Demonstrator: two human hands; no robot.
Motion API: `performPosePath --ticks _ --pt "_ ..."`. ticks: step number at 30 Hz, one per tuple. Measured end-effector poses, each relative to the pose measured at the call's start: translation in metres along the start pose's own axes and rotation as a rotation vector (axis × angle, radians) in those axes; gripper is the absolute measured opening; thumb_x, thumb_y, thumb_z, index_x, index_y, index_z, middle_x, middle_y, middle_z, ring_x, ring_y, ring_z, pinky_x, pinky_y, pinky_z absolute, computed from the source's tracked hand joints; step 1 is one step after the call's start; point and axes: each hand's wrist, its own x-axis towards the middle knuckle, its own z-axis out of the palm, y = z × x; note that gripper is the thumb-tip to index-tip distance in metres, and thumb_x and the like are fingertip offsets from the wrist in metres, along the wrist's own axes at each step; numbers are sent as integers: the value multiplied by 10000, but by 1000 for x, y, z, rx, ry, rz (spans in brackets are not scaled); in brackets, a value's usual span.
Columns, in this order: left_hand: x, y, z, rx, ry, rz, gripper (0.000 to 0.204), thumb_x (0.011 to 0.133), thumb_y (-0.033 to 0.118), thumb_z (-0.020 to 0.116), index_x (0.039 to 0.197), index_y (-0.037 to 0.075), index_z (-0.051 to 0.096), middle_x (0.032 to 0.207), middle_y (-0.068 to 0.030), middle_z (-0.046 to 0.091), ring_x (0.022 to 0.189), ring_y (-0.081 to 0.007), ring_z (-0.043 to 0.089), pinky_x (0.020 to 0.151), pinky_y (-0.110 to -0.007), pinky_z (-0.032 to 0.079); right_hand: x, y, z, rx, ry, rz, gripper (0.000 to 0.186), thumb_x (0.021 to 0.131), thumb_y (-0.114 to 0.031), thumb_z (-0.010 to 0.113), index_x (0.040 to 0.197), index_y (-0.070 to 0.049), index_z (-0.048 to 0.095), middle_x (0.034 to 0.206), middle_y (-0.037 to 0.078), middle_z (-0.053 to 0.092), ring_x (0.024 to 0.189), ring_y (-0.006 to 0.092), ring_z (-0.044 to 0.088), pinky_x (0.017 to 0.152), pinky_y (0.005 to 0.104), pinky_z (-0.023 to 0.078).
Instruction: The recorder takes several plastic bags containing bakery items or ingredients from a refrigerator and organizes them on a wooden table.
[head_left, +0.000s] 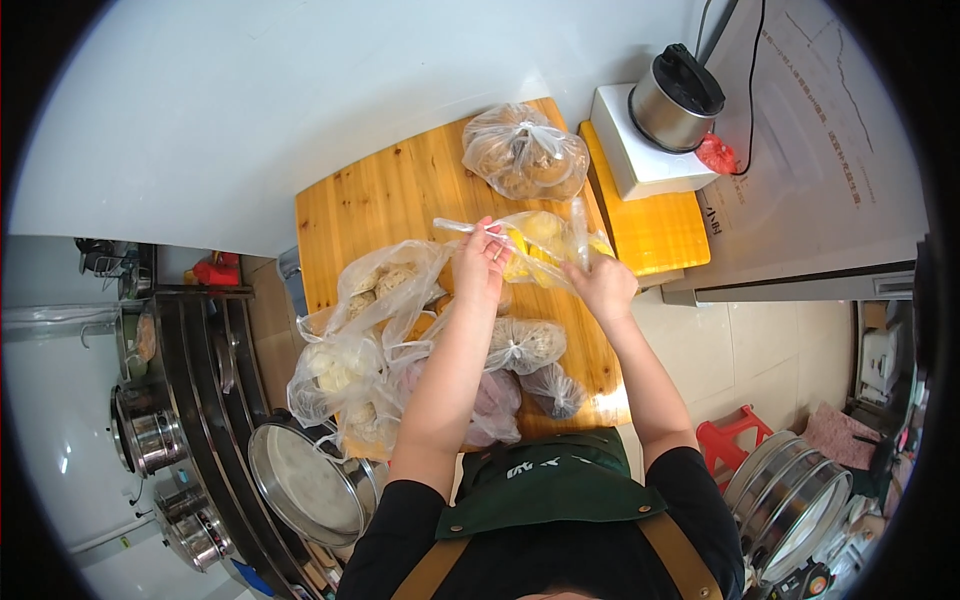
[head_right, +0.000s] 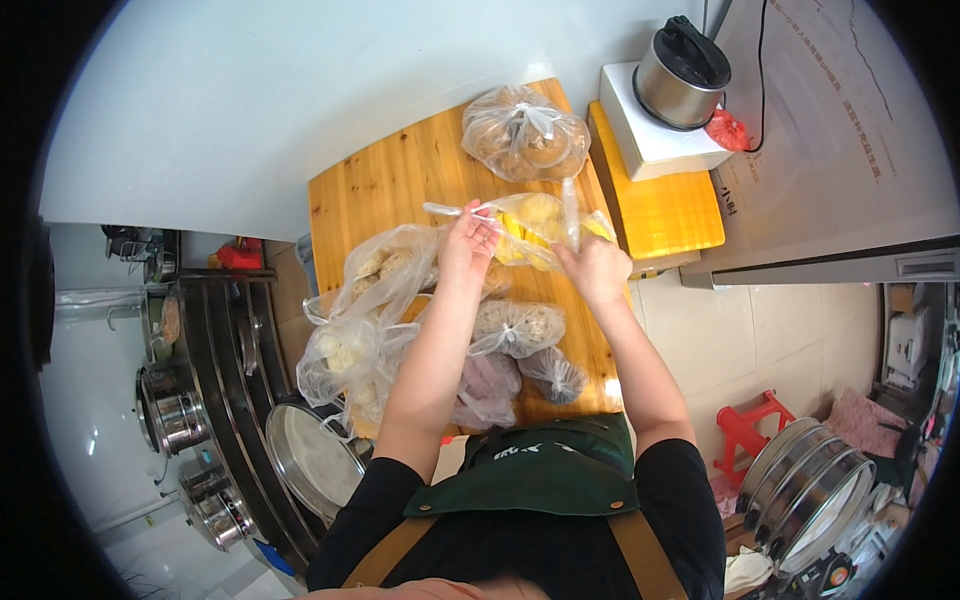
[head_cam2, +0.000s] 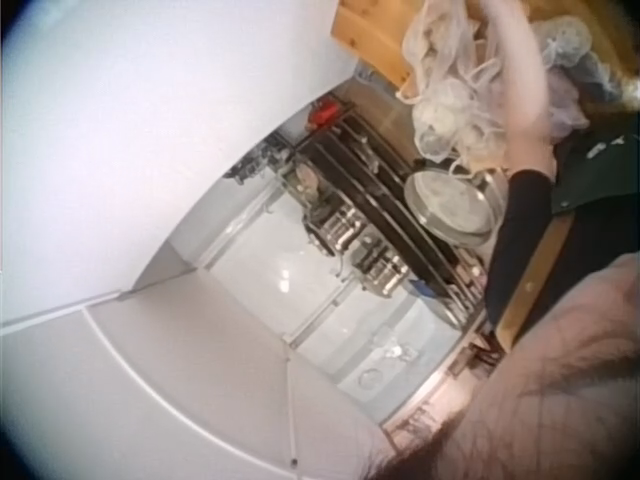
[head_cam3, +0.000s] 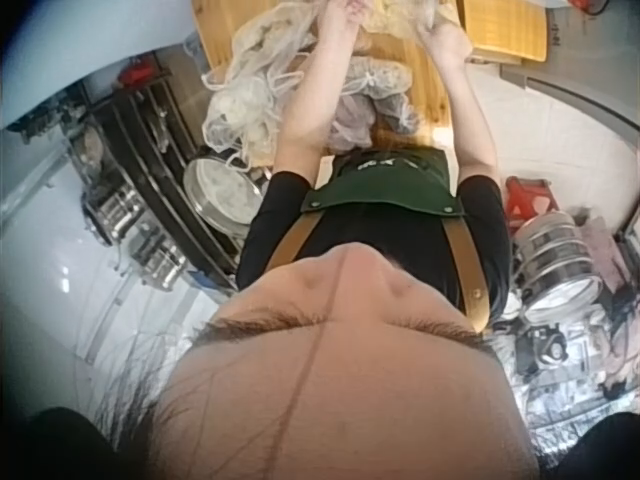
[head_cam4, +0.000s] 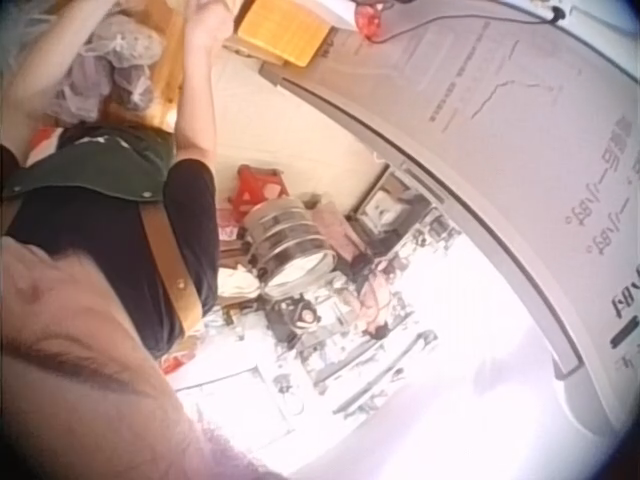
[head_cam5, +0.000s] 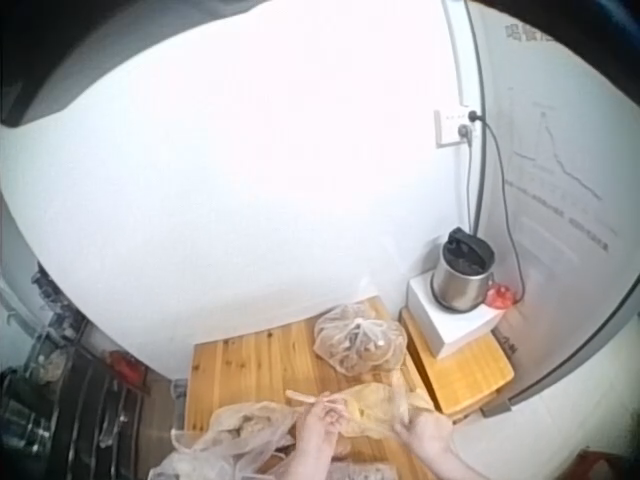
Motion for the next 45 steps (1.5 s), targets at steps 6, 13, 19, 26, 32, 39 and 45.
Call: performPosePath --ticks 6,13,19,26,32,39,45 --pt "20 3 -27 -136 -81 -116 197 852 245 534 967 86 545 842 -27 588 638 -103 510 502 -237 379 0 12 2 19 25 3 365 679 -368 634 584 -27 545 607 145 585 590 280 589 543 355 465" --pt "11 24 -25 3 -104 -138 173 833 210 570 904 53 579 705 0 568 620 -86 509 517 -218 389 0 28 -1 1627 -126 594 32 738 -42 509 724 -51 482 698 58 569 638 155 567 557 246 469" --pt "8 26 -7 42 -137 -63 194 827 199 580 943 43 575 712 -4 572 647 -88 529 506 -224 401 -20 44 25 2204 -307 729 78 671 -4 436 728 -53 455 592 21 438 510 157 438 552 272 410" --pt "27 34 -39 12 -56 -152 158 825 221 581 848 67 555 613 11 515 413 -47 355 368 -196 277 -36 71 26 1489 -214 460 158 852 -222 437 816 -79 492 661 -5 509 539 87 459 511 221 395" --pt "38 60 -65 49 14 -191 171 826 245 577 813 81 532 539 37 434 339 -54 251 317 -202 181 -24 86 21 1972 -86 651 241 878 -224 438 978 -44 562 927 62 571 776 133 542 609 240 443" --pt "21 67 -52 446 -31 -51 169 815 209 593 894 71 537 606 16 487 410 -57 368 373 -197 298 -9 108 33 1189 99 409 82 761 -95 513 706 -67 568 873 54 563 785 132 506 725 295 411" --pt "15 49 -33 773 -53 202 291 803 200 601 1002 -1 533 882 -59 555 745 -128 504 684 -254 428 -11 99 44 1346 -247 323 131 742 -65 559 614 -45 543 920 72 589 827 120 516 750 270 401"
